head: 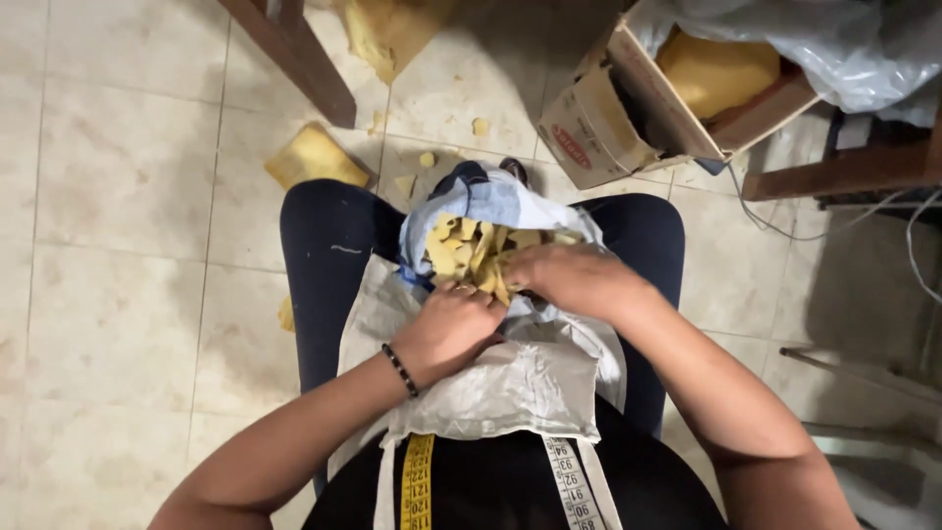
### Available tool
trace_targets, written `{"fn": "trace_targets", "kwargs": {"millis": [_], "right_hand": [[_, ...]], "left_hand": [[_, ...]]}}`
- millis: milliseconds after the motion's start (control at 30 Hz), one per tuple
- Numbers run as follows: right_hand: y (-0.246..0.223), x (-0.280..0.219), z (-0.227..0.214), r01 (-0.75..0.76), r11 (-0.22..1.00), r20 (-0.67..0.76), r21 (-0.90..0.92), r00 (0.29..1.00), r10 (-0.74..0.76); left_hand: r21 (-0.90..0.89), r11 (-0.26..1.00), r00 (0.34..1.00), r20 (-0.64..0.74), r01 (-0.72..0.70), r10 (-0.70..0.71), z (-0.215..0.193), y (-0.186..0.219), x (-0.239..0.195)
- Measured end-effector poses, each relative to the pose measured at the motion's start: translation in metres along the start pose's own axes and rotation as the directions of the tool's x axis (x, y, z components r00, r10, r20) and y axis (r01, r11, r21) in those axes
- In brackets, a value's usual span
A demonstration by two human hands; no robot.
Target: Cutting foam blocks into smaller pieces with scissors and stuffing them into a fabric casing to create padding.
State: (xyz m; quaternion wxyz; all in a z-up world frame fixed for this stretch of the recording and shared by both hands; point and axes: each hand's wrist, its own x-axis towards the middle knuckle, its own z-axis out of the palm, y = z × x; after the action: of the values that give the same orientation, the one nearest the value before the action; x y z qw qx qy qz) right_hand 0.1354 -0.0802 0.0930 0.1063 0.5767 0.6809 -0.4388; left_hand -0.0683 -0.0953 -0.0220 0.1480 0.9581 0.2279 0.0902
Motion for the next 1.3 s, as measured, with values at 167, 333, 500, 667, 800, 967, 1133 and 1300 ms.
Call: {"fn": "trace_targets", "kwargs": {"millis": [167,333,500,667,800,967,1133,1300], "right_hand": [[0.015,0.007,-0.036,0.145,0.982,-0.376,-0.123,0.909,-0.181],[0.025,0.065,-0.034,0.081,0.972,-0.637,-0.222,0.742,-0.207],[0.044,0.115,-0.015,0.048,0.991,-0.384,0.123,0.923,0.003],[0.019,0.056,-0.034,0.502,0.864,-0.566,-0.039,0.701,-0.433],[0.029,0.05,-0.002,0.343,0.926,-0.516,-0.159,0.771,-0.374],[0.038,0.036,0.015,0.56,0.823,-0.466,-0.099,0.704,-0.536],[0.033,0.016,0.007,0.523,0.848,-0.452,-0.084,0.739,-0.5],[0.032,-0.01,-0.02,0.209,0.971,-0.459,-0.112,0.856,-0.237]], "left_hand": [[0.006,1.0,0.996,-0.087,0.011,-0.011,-0.043,0.003,0.005],[-0.035,0.994,0.983,-0.154,-0.103,0.097,-0.041,0.012,0.002],[0.01,0.998,0.954,-0.294,-0.059,0.06,-0.046,0.009,-0.001],[0.084,0.995,0.956,-0.293,0.053,-0.026,-0.047,0.001,-0.016],[0.12,0.993,0.915,-0.397,-0.021,0.067,-0.081,0.005,-0.01],[0.151,0.988,0.866,-0.497,0.027,0.053,-0.093,-0.012,0.013],[0.024,0.998,0.874,-0.482,-0.062,0.066,-0.04,-0.046,0.013],[0.04,0.999,0.93,-0.368,0.021,-0.005,-0.04,-0.085,0.046]]}}
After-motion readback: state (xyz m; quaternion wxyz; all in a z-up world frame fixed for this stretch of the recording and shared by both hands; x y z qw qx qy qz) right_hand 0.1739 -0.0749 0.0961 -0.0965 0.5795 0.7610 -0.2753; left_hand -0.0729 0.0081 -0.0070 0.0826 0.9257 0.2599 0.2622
